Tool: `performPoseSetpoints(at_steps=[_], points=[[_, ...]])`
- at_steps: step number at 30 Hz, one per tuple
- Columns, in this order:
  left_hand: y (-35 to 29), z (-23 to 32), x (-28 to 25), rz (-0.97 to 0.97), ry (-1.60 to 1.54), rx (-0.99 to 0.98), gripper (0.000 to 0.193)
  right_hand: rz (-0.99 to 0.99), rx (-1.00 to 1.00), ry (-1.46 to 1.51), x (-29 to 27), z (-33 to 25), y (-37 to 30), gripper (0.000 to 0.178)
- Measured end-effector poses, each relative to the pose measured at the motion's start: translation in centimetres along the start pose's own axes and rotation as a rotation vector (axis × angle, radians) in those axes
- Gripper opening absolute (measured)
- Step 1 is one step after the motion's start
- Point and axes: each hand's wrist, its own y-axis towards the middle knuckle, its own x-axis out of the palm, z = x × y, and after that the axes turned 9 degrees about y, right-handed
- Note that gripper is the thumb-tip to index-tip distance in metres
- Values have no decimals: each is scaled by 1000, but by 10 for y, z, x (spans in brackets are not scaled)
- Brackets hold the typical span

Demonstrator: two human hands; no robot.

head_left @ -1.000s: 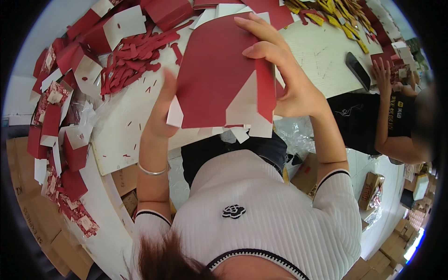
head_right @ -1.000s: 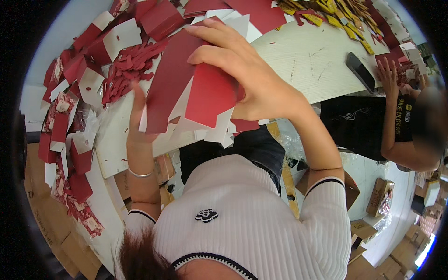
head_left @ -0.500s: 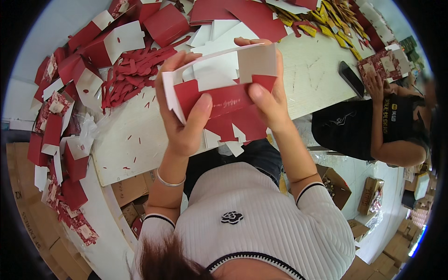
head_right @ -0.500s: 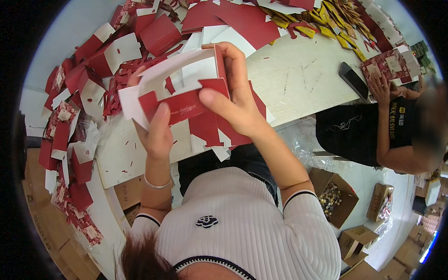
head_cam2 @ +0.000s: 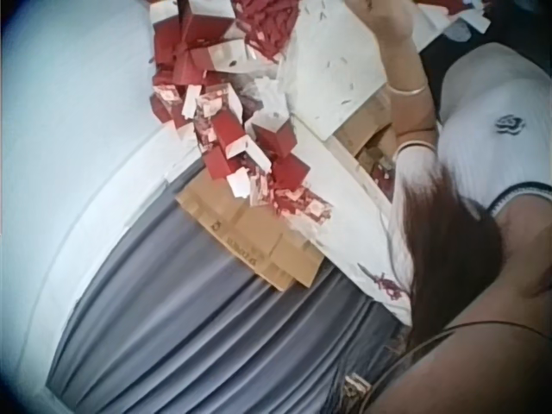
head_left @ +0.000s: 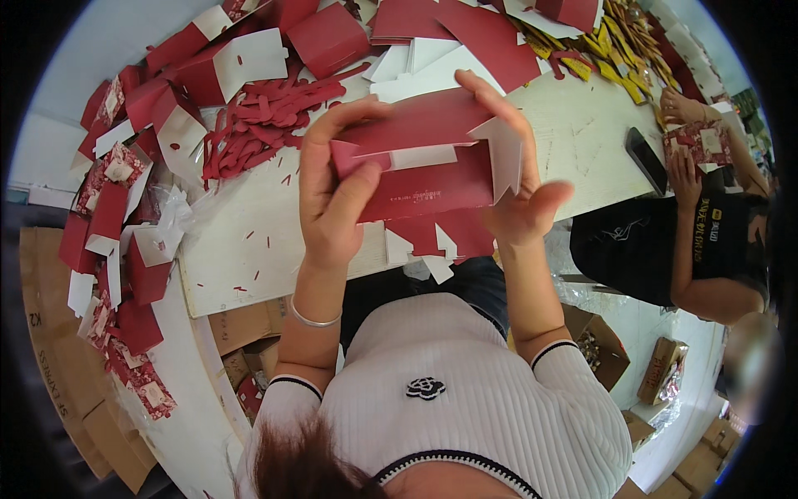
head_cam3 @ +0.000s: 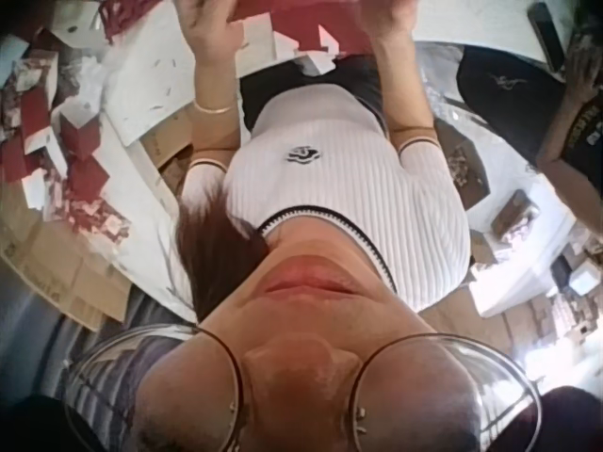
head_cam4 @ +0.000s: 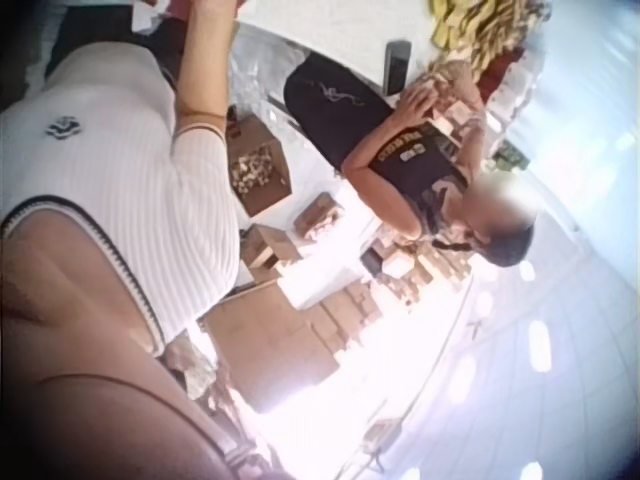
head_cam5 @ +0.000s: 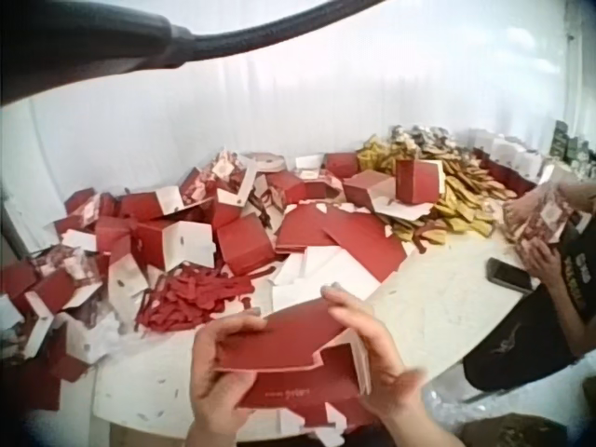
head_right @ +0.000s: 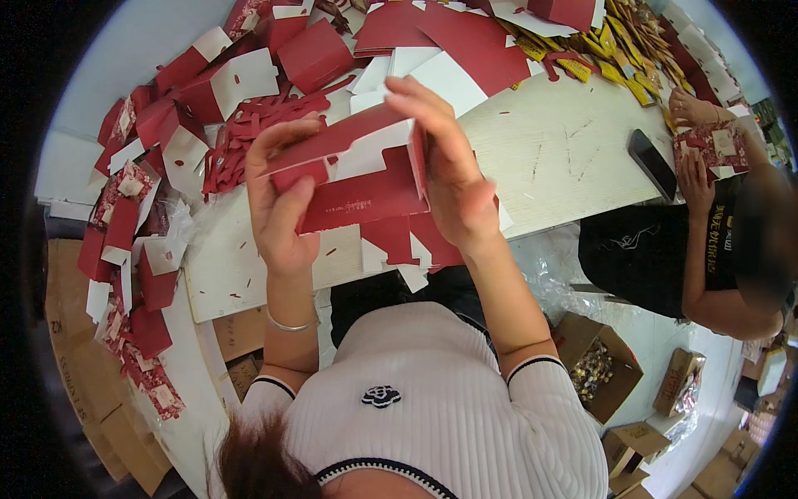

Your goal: The person folds red paper boxes and inserts them into patterned sleeves, then seals the packages with stickers. The person repeats this process for multiple units, stacking the finished packages on the table.

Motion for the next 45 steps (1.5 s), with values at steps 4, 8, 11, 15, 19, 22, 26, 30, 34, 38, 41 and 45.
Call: performPoseSetpoints(at_steps=[4, 8, 11, 15, 19, 22, 26, 30, 34, 38, 41, 45], points=[[2, 2, 8, 115, -29, 59, 31, -1, 9, -41, 4, 0, -1, 40], [-1, -4, 4, 77, 35, 89, 24, 49, -59, -115, 11, -1, 0, 28], [-1, 0, -3, -6, 143, 95, 17, 36, -67, -174, 11, -2, -3, 23], [1, 5, -7, -62, 266, 113, 15, 34, -97, -309, 18, -6, -6, 23], [3, -1, 3, 10, 342, 92, 22, 63, -94, -287, 16, 3, -2, 44], [2, -13, 4, -1, 493, 163, 20, 76, -229, -311, 9, 5, 0, 40], [7, -21, 8, 51, 441, 199, 32, 59, -352, -411, 12, -13, 2, 28], [13, -12, 42, 74, 215, 255, 50, 64, -432, -516, 6, -22, -2, 28], [13, 2, 50, 30, 342, 268, 52, 132, -376, -472, 5, -25, -4, 30], [9, -1, 37, 45, 298, 84, 38, 9, -189, -503, -1, -30, -2, 32], [10, -15, 36, 41, 245, 70, 40, 56, -220, -601, -9, -24, 1, 32], [14, 1, 49, 140, 336, -7, 34, 71, -156, -543, -7, -23, 2, 39]])
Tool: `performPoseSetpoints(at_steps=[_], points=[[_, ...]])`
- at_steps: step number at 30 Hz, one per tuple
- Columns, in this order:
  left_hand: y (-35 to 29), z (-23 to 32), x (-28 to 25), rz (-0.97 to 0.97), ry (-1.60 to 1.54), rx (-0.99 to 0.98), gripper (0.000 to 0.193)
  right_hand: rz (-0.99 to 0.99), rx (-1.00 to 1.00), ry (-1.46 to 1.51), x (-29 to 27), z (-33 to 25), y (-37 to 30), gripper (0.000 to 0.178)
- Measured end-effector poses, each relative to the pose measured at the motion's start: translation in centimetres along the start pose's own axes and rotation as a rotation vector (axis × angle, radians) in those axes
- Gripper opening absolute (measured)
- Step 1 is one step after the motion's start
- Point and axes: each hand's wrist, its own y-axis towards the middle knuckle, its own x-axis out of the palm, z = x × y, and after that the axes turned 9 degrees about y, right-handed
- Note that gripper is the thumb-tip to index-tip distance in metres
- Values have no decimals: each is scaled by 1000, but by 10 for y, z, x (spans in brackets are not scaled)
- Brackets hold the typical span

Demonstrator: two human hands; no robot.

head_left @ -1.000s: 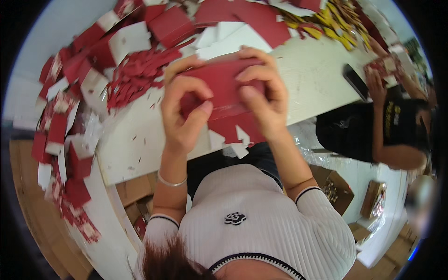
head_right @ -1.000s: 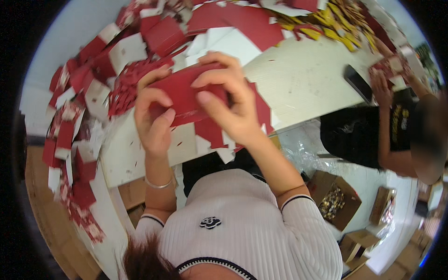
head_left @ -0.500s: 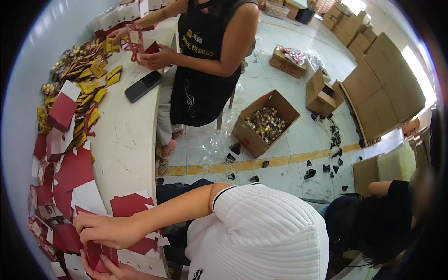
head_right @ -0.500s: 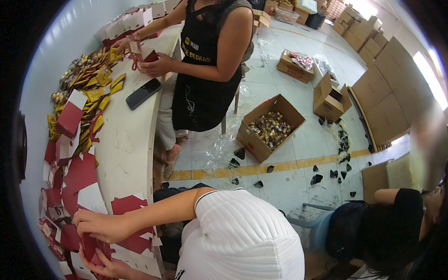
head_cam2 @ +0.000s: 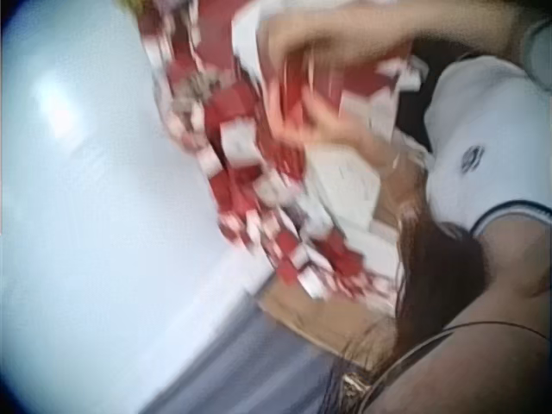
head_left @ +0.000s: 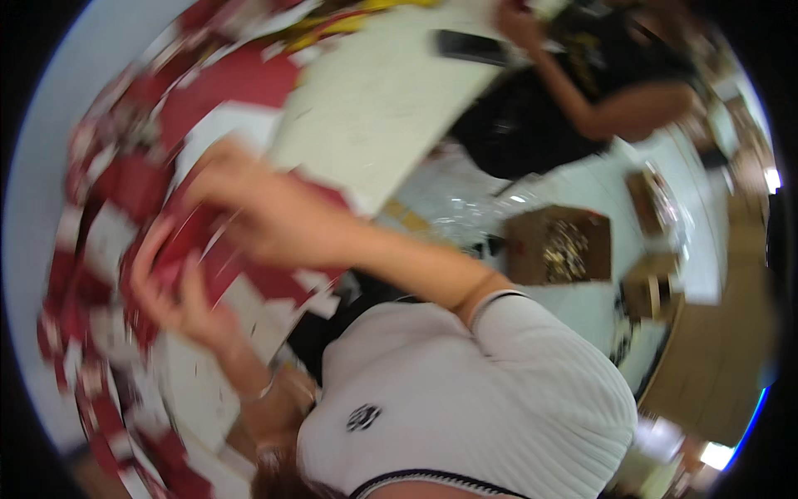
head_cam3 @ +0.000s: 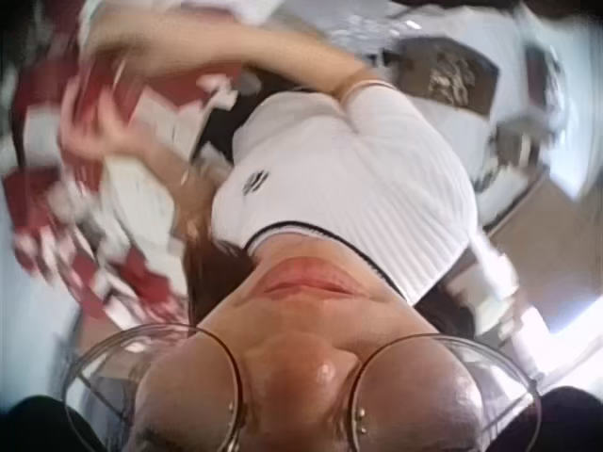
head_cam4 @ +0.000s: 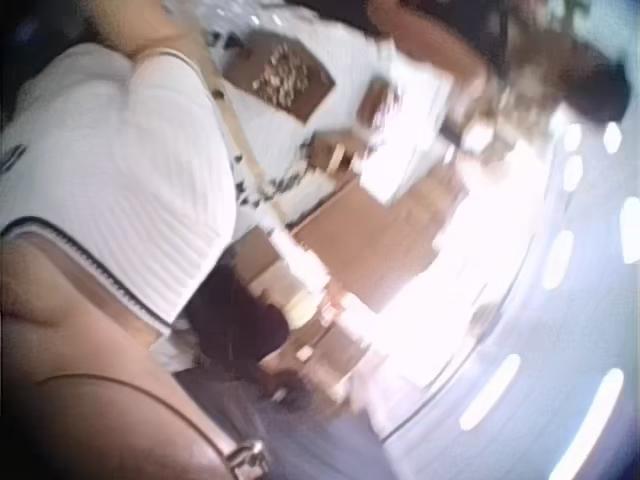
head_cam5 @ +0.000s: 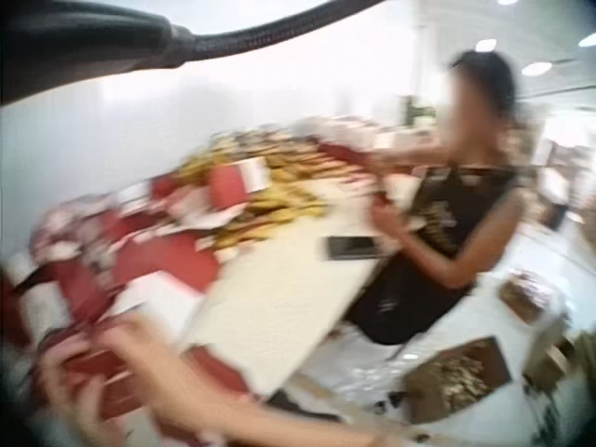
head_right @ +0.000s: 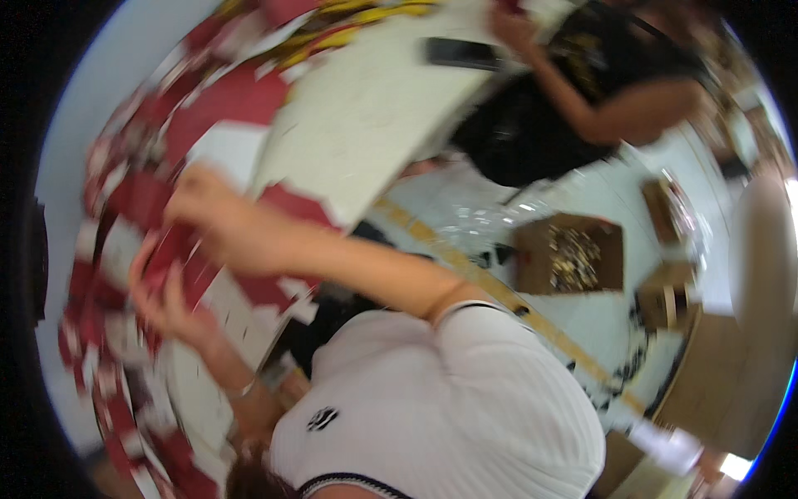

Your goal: The person folds red paper boxes and inserts them into patterned sleeves, then seals the packages with stickers. The person repeats this process for multiple units, stacking the finished packages on the table.

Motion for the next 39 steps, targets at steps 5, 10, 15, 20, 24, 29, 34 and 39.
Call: performPoseSetpoints(at_steps=[5, 10, 15, 20, 24, 29, 34, 39], points=[[3, -9, -16, -22, -195, 91, 33, -175, 85, 1, -6, -2, 9, 49], [3, -13, -32, 5, -216, 126, 28, 78, 219, 579, 5, 7, 3, 45], [-11, -27, -39, -110, -61, 580, 18, 143, 872, 535, 2, 18, 2, 54], [-41, -13, -52, -36, 228, 602, 7, 85, 575, 414, 20, 20, 7, 57], [-35, -25, -90, 224, 295, 271, 46, -162, -331, -254, 38, 16, 10, 32], [-14, -31, -114, 34, -364, -302, 67, -549, -727, -180, 67, 19, -12, 13], [-24, -76, -149, 1, 145, 217, 39, -403, -315, 41, 63, 19, -24, 15], [-58, -70, -115, 50, 647, 256, 14, -505, 192, -2, 72, 17, -19, 38]])
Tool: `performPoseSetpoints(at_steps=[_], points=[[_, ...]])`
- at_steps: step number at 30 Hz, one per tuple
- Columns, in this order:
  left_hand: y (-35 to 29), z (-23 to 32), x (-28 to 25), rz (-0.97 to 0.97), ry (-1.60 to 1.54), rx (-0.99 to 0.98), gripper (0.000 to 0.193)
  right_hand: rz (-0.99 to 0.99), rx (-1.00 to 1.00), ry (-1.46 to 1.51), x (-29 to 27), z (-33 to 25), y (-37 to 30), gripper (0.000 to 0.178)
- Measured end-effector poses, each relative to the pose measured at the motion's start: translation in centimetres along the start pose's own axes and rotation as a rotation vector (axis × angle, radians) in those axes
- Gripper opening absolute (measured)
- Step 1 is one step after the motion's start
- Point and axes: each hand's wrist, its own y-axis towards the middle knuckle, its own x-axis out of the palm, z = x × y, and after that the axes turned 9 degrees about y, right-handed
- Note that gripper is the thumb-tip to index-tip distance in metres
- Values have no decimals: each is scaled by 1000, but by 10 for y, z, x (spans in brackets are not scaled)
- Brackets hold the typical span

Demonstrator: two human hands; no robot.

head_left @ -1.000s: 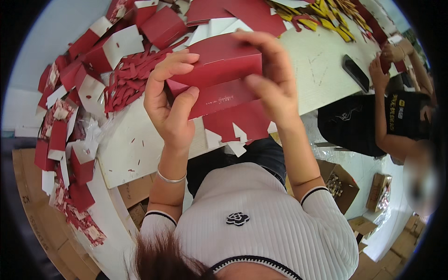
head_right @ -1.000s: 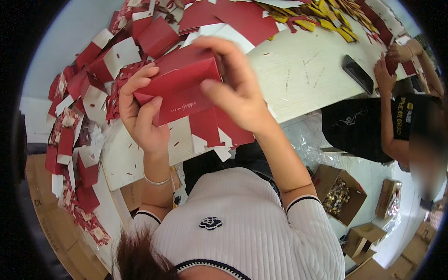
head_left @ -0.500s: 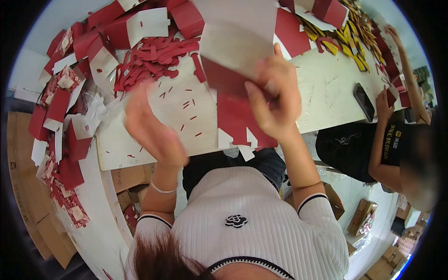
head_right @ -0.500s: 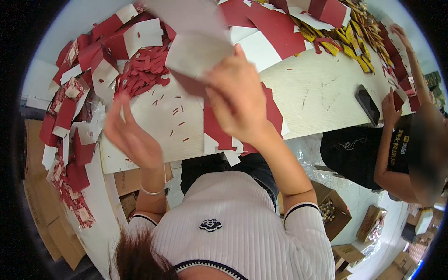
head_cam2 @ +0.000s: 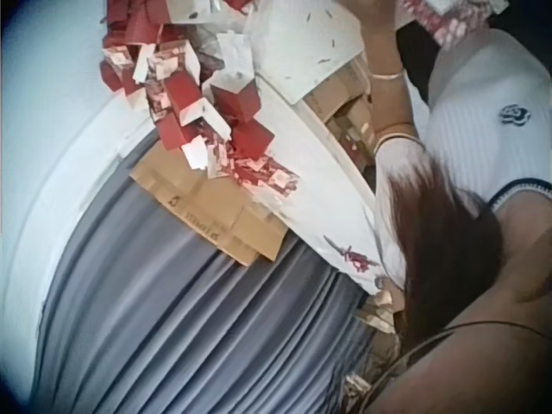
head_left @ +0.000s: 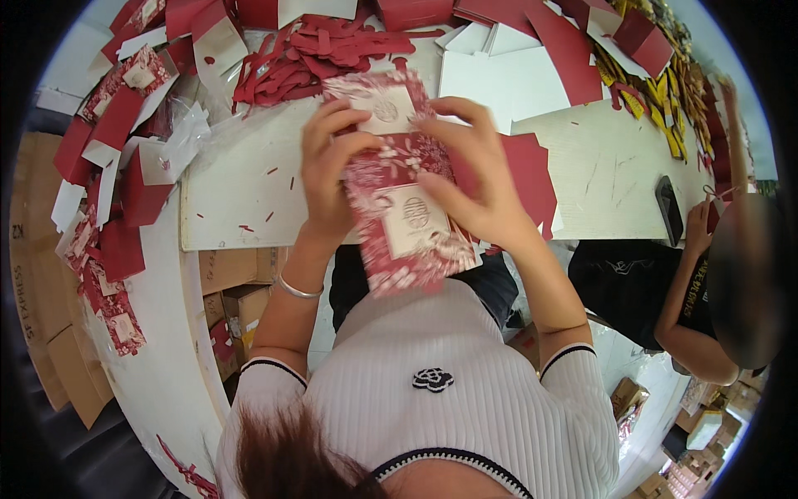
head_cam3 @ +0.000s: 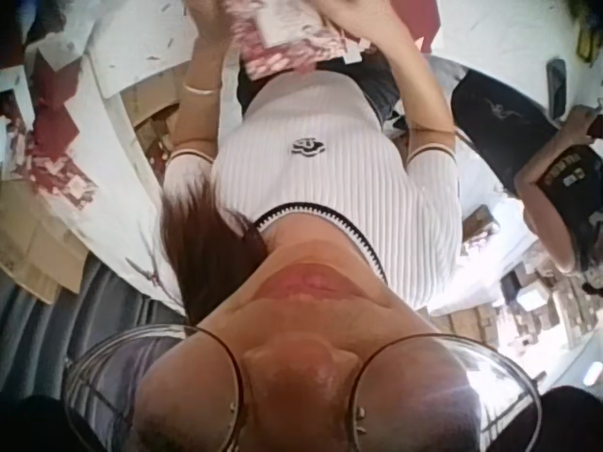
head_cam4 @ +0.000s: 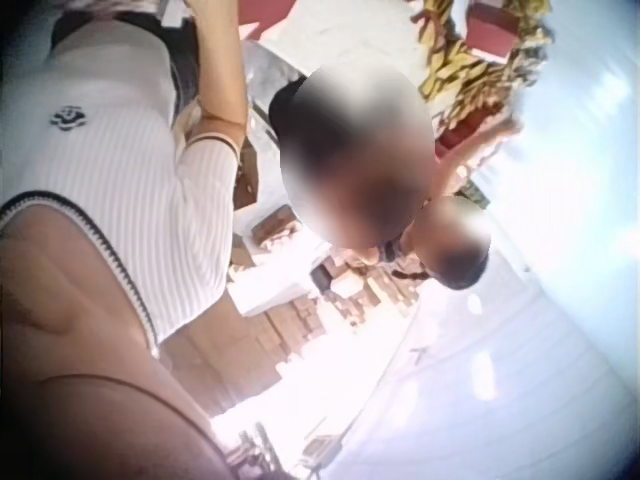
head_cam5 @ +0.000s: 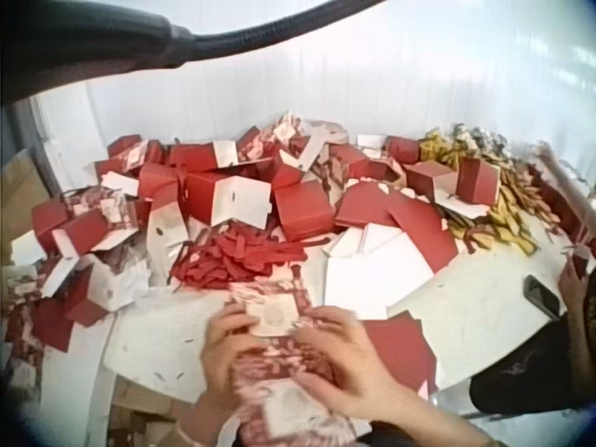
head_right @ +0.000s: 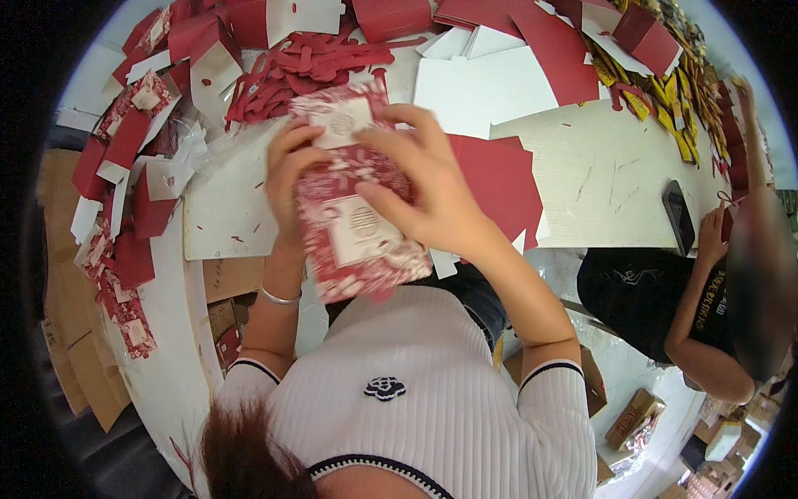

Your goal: The person folds red paper boxes and inserts them into patterned sleeves, then seals the packages with stickers. The person repeats this process for multiple units, stacking the finished packages on the table.

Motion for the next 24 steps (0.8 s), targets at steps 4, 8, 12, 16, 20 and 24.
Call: performPoseSetpoints(at_steps=[4, 8, 12, 16, 20, 24], points=[[-28, 9, -10, -46, 69, -279, 39, -65, -28, -134, 20, 29, -11, 30], [-51, 33, -44, -96, -427, -927, 43, -104, 13, -31, 23, 35, -13, 25], [-62, 28, -59, -430, -858, -1281, 40, -49, 49, -31, 32, 37, -17, 22], [-62, 38, -53, -457, -1462, -1338, 54, -81, -129, -199, 40, 35, -22, 23], [-59, 51, -26, -245, -1187, -1316, 44, -206, -179, -407, 47, 27, -20, 27], [-72, 42, -15, -199, -1004, -1167, 32, -332, -45, -450, 50, 15, -13, 40]])
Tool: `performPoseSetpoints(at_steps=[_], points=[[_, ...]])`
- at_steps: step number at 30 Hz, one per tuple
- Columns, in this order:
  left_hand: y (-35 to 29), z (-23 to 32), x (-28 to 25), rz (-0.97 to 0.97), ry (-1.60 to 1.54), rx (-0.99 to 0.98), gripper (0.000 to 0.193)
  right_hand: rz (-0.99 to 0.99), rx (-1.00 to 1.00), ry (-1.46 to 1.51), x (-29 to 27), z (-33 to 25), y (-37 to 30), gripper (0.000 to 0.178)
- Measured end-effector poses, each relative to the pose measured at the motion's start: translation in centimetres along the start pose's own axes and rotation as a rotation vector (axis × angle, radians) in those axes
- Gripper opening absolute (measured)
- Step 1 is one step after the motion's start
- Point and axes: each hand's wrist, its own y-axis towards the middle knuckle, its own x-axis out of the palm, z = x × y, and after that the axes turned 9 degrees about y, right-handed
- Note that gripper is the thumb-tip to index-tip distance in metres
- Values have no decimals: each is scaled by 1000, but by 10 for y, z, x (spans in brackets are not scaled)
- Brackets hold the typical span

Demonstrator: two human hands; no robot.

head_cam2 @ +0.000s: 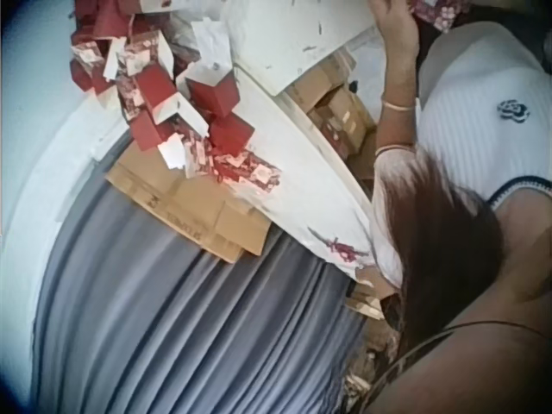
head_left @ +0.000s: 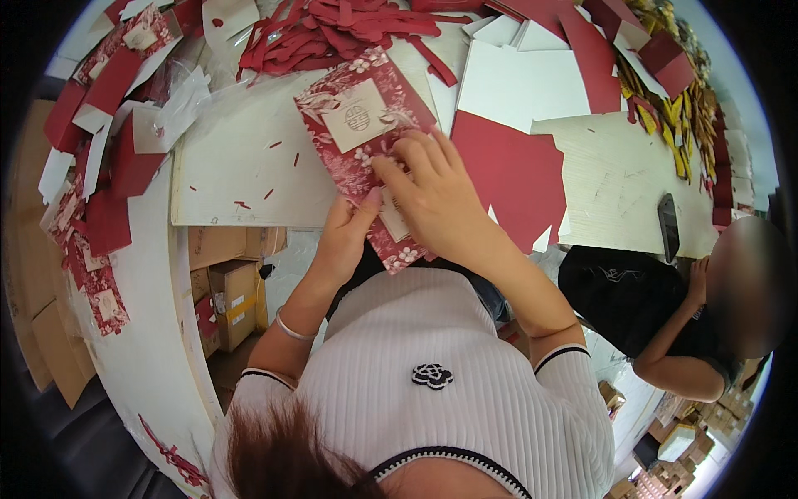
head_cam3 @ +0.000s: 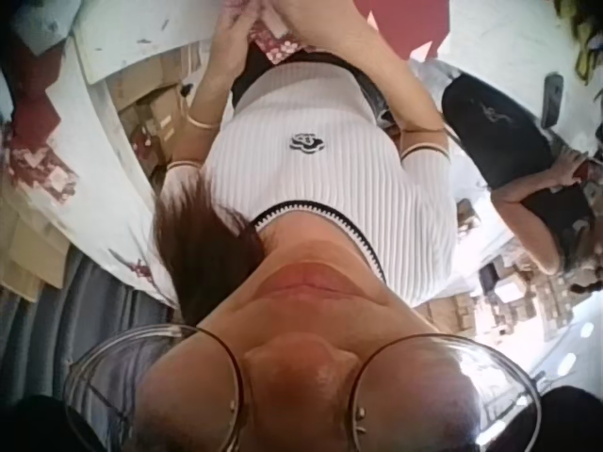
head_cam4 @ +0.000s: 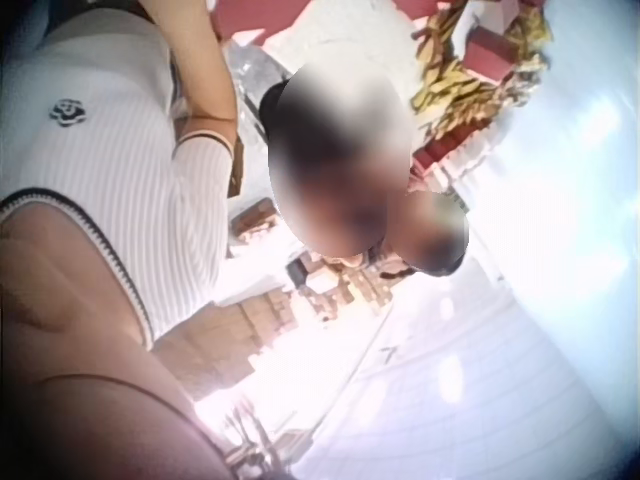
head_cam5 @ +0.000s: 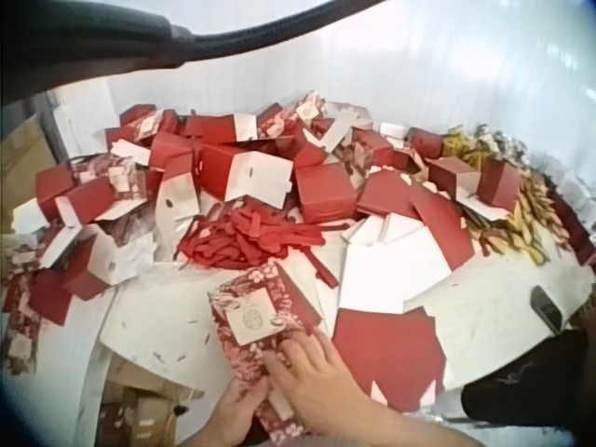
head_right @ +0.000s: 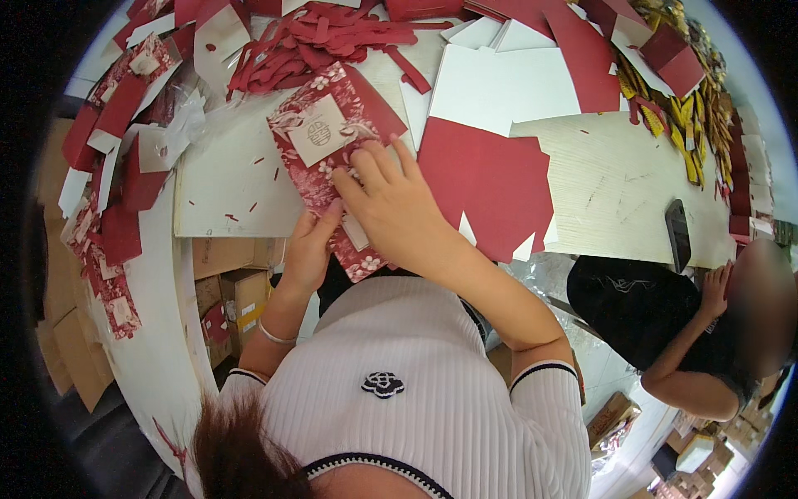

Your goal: The person folds red paper boxes and inserts them into patterned sleeves, then seals the packages with stickers. The person repeats this process for multiple units, stacking the finished packages on the table.

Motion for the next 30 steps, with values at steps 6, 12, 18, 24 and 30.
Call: performPoseSetpoints(at_steps=[6, 12, 18, 24, 30], points=[[-1, 22, -18, 86, -52, -90, 27, 439, 261, 439, -21, 59, 38, 20], [18, 39, -20, -14, 131, -130, 28, 166, 327, -478, -5, 144, 80, 31], [4, 69, -53, 67, 623, -114, 28, 410, 321, 682, -46, 105, 66, 14], [11, 93, 8, 75, 398, 410, 23, 337, 229, 1273, -50, 15, 38, 9], [24, 85, 24, -98, 262, 347, 19, 394, 176, 1621, -40, -2, 24, 9]])
